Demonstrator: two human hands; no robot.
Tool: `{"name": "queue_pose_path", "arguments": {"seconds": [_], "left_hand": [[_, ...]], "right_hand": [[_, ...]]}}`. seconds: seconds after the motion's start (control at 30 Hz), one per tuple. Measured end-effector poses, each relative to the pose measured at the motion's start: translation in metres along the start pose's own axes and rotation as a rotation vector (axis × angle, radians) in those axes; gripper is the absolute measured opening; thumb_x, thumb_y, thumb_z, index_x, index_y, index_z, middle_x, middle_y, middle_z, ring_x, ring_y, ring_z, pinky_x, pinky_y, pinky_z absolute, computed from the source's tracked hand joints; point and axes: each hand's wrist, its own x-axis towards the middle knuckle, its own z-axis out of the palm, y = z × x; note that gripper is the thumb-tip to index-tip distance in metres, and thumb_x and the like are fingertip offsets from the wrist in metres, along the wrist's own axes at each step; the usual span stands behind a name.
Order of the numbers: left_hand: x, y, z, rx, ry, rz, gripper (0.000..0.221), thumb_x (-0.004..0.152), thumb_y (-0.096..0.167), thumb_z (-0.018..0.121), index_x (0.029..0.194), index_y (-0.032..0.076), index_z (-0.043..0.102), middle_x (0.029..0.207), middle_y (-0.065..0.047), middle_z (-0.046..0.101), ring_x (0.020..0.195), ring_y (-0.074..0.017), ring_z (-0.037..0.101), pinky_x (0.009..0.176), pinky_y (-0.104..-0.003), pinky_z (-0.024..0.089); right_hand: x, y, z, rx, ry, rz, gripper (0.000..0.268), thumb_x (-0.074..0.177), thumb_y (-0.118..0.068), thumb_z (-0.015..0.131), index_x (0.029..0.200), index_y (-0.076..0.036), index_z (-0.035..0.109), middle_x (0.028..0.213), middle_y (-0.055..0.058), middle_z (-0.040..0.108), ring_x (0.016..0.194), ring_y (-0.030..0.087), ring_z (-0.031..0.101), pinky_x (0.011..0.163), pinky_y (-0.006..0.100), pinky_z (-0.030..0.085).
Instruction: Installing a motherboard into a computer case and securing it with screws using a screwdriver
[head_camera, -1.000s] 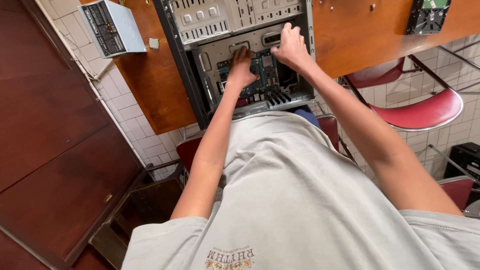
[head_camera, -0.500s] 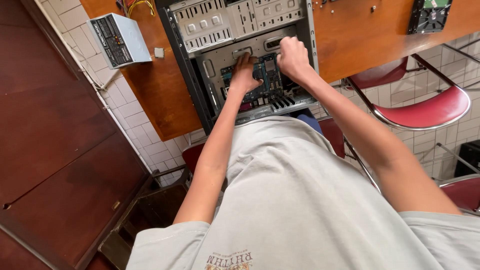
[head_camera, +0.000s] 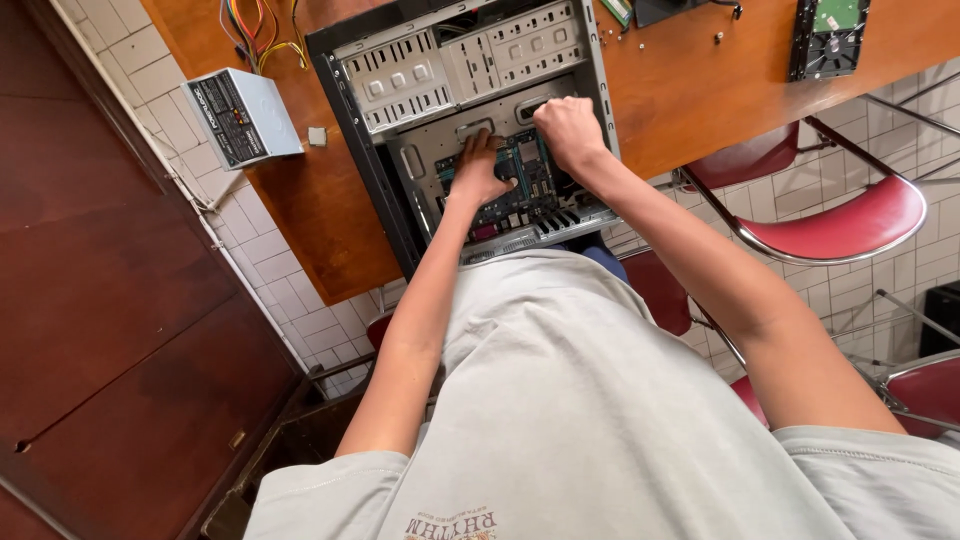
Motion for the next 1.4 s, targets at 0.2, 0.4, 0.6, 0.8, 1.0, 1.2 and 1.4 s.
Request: {"name": "queue_pose_path", "arguments": {"seconds": [0.2,0.4,0.6,0.8,1.0,1.2,1.4], "left_hand": [[-0.016,-0.004,-0.009,0.034,0.247,0.233,0.076,0.072,0.032,0.089,0.132,0.002,0.054,0.125,-0.014,0.047,0.118,-0.0315,0.051,0.094,-0.049,0.055],[-0.017,-0.002,-0.017,-0.006,0.224,0.245,0.077,0.073,0.034,0.089,0.134,0.002,0.053,0.125,-0.014,0.048,0.12,-0.0336,0.049,0.099,-0.052,0.053],[-0.032,0.002,-0.03,-0.006,0.193,0.24,0.076,0.075,0.03,0.088,0.136,0.001,0.051,0.127,-0.014,0.046,0.123,-0.035,0.048,0.1,-0.054,0.052],[-0.017,-0.009,-0.018,0.014,0.176,0.235,0.08,0.076,0.031,0.089,0.139,0.003,0.05,0.129,-0.014,0.046,0.124,-0.0344,0.047,0.102,-0.054,0.052],[-0.022,-0.001,-0.027,0.006,0.157,0.212,0.077,0.078,0.032,0.088,0.138,0.002,0.051,0.132,-0.016,0.047,0.128,-0.0349,0.047,0.103,-0.056,0.051],[-0.021,-0.002,-0.038,0.057,0.103,0.21,0.079,0.079,0.039,0.085,0.137,-0.003,0.054,0.134,-0.017,0.049,0.129,-0.0338,0.048,0.105,-0.051,0.051],[-0.022,-0.003,-0.028,0.029,0.182,0.2,0.077,0.074,0.037,0.087,0.133,-0.003,0.057,0.13,-0.015,0.049,0.126,-0.034,0.05,0.099,-0.053,0.054]], "right_hand": [[0.02,-0.002,0.028,0.547,0.026,0.319,0.024,0.082,-0.007,0.08,0.095,0.005,0.064,0.084,0.025,0.071,0.082,0.05,0.074,0.067,0.058,0.062],[0.016,-0.014,0.0,0.764,-0.127,0.335,0.044,0.072,0.003,0.076,0.106,0.01,0.049,0.099,0.036,0.065,0.091,0.064,0.067,0.076,0.07,0.056],[0.003,-0.019,-0.016,0.375,-0.016,0.149,0.021,0.075,0.012,0.069,0.095,0.007,0.064,0.087,0.015,0.064,0.08,0.048,0.075,0.067,0.059,0.059],[0.01,-0.019,0.061,0.03,0.2,0.008,0.018,0.073,-0.007,0.08,0.086,-0.011,0.068,0.074,0.004,0.068,0.074,0.027,0.075,0.057,0.046,0.058],[0.013,0.014,0.008,0.73,-0.027,0.428,0.024,0.093,-0.011,0.062,0.106,0.008,0.058,0.096,0.032,0.069,0.091,0.058,0.07,0.073,0.065,0.059],[0.011,0.007,-0.014,0.79,-0.315,0.254,0.057,0.075,0.008,0.064,0.125,0.013,0.035,0.143,0.037,0.027,0.106,0.069,0.059,0.09,0.075,0.052],[0.006,0.018,0.013,0.037,0.096,-0.083,0.039,0.075,-0.01,0.086,0.102,-0.002,0.06,0.095,0.01,0.061,0.081,0.038,0.074,0.068,0.047,0.063]]}}
